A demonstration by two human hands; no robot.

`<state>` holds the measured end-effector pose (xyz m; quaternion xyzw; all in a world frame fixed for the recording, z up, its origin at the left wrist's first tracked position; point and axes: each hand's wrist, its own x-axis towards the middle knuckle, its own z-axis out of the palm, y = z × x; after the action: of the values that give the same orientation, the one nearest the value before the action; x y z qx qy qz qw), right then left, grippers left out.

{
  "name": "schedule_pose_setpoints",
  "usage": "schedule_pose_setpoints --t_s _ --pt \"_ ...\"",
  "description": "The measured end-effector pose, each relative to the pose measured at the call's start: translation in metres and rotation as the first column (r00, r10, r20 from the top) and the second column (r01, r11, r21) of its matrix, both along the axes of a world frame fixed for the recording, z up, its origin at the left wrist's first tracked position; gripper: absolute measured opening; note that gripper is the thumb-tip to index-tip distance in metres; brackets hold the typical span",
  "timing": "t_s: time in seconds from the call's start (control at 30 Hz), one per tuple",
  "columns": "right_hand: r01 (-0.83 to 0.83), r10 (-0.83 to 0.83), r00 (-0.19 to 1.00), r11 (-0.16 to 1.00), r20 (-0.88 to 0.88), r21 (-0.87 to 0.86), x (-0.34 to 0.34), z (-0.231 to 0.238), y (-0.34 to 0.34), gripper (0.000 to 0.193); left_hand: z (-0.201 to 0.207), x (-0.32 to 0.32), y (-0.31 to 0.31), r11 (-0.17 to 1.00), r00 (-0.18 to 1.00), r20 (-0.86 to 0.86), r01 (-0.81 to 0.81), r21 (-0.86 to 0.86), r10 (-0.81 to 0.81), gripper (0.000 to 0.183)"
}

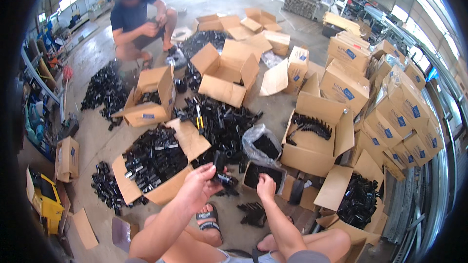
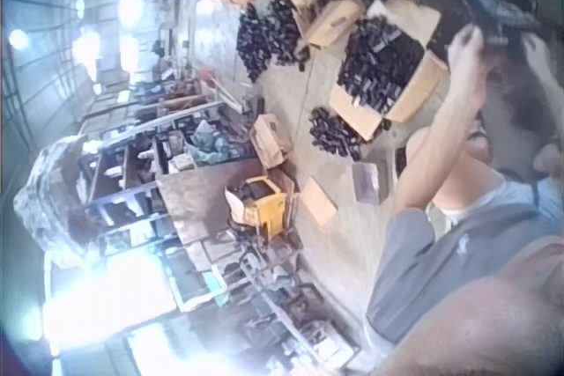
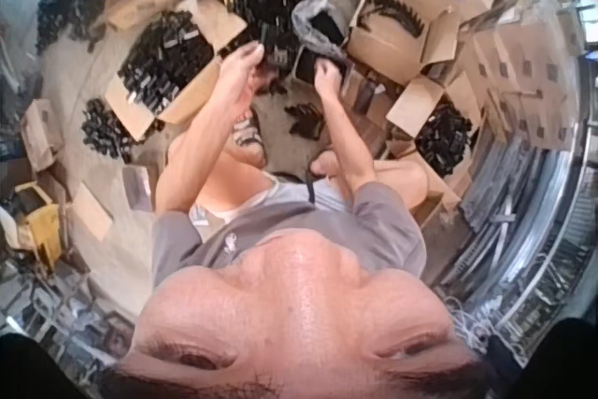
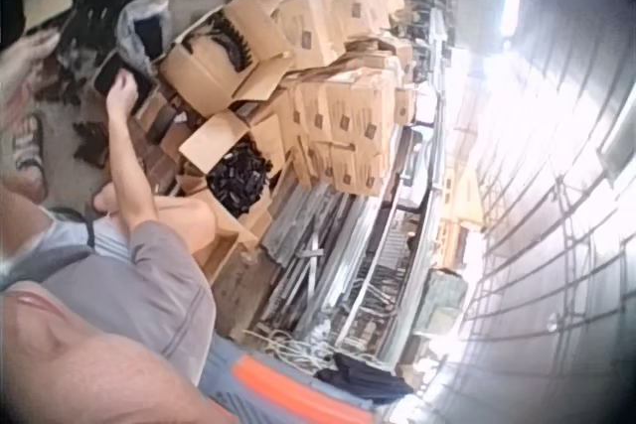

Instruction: The person picks up black plastic elbow joints from the floor and places them into cardboard boxes while sitting on the floor.

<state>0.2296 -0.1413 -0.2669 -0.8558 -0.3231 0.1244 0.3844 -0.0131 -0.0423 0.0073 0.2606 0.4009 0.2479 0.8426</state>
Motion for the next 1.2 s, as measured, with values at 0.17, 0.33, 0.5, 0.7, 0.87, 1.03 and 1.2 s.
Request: schedule_pose_setpoints --t_s 0.17,0.33,0.5,0.7,0.87,1.03,1.2 --pt "0.044 0.218 0.790 0.912 -0.574 0.408 -0.040 0.142 0.013 0.013 -0.011 0.010 -0.005 0.988 0.995 -0.001 -0.098 0.119 0.099 0.030" --pt "-0.031 0.386 0.765 0.822 -0.516 0.568 -0.080 0.264 0.010 0.014 -0.004 0.012 -0.019 0.943 0.985 -0.009 -0.160 0.293 0.170 0.030" --pt "-0.067 0.424 0.755 0.809 -0.501 0.583 -0.089 0.280 0.012 0.017 -0.009 0.023 -0.026 0.758 0.958 0.050 -0.255 0.600 0.283 0.031" --pt "-0.008 0.409 0.775 0.768 -0.482 0.640 -0.107 0.270 0.019 0.016 -0.004 0.025 -0.037 0.647 0.950 0.135 -0.293 0.704 0.283 0.033" --pt "0.105 0.397 0.726 0.743 -0.562 0.661 -0.119 0.268 0.018 0.014 -0.007 0.024 -0.036 0.639 0.942 0.165 -0.322 0.699 0.293 0.035" --pt "0.094 0.379 0.756 0.743 -0.533 0.662 -0.124 0.267 0.019 0.013 -0.011 0.027 -0.033 0.654 0.937 0.173 -0.336 0.678 0.302 0.034" --pt "0.065 0.338 0.810 0.761 -0.480 0.646 -0.125 0.260 0.022 0.015 -0.005 0.027 -0.034 0.682 0.937 0.178 -0.341 0.647 0.299 0.034"
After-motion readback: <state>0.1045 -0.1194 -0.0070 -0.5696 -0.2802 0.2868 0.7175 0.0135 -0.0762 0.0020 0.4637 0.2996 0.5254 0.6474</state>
